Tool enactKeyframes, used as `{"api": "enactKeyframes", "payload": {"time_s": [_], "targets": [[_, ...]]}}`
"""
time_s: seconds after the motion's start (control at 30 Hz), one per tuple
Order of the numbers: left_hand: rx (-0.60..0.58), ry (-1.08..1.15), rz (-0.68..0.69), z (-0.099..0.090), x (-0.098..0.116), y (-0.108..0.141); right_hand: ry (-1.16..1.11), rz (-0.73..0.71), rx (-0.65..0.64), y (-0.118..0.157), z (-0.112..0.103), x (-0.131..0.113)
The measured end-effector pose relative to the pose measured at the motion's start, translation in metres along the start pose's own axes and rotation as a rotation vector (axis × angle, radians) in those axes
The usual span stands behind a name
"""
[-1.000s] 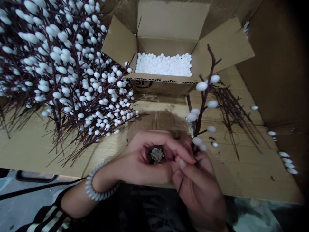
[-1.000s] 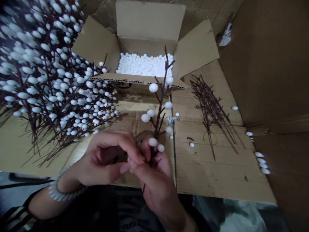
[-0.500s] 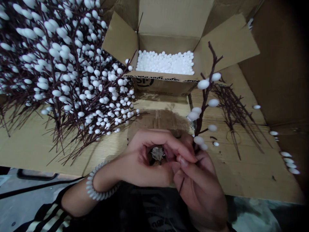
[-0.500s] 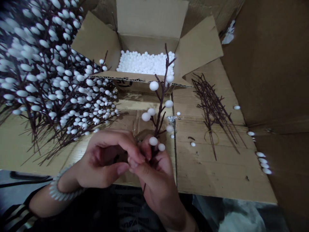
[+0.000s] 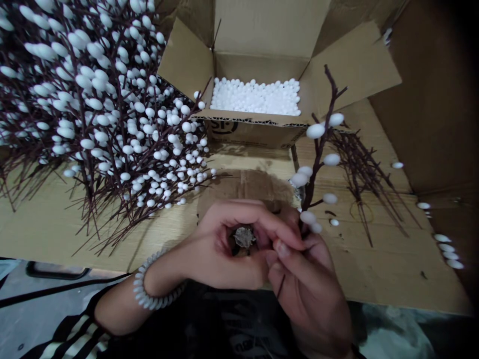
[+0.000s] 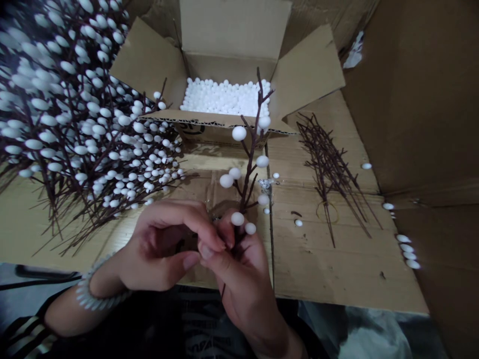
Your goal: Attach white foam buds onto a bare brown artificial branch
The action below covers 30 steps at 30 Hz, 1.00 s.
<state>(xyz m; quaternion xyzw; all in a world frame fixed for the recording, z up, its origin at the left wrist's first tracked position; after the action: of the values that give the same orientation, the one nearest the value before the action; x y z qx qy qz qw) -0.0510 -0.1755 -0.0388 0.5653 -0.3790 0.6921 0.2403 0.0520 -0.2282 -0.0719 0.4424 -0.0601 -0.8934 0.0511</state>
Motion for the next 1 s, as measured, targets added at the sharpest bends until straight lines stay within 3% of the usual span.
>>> {"api": "enactKeyframes", "payload": {"time_s": [0.1, 0.33, 0.57, 0.9, 1.0], "targets": [[0.017, 0.017, -0.01, 0.0015, -0.0027, 0.0002, -0.121, 0.043, -0.049, -0.001, 0.0019, 0.005], [-0.021, 0.106, -0.075, 0.0037, -0.0062, 0.0009, -0.084, 0.022, -0.001, 0.0007, -0.0009, 0.0048], [-0.04, 0.155, -0.083, 0.0031, -0.0065, 0.0008, -0.057, 0.007, -0.031, -0.0014, 0.0002, 0.0033], [0.05, 0.127, -0.017, 0.0036, -0.005, -0.0001, -0.03, -0.08, 0.028, 0.0019, -0.0026, 0.0003], [0.088, 0.145, -0.014, 0.0019, -0.0059, -0.0007, -0.037, -0.088, -0.011, 0.0032, -0.0013, -0.0017]]}}
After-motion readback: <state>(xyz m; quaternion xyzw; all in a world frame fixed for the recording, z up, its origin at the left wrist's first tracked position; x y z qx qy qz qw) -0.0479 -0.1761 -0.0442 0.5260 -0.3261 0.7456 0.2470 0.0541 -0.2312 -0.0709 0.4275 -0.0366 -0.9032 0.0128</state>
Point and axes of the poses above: each hand's wrist, its own y-axis away from the middle knuckle, its own z-axis out of the palm, x = y × z, the point moved 5 cm from there along -y, towards the middle knuckle, and after that the axes turned 13 degrees about -x, right-handed, at the moved point
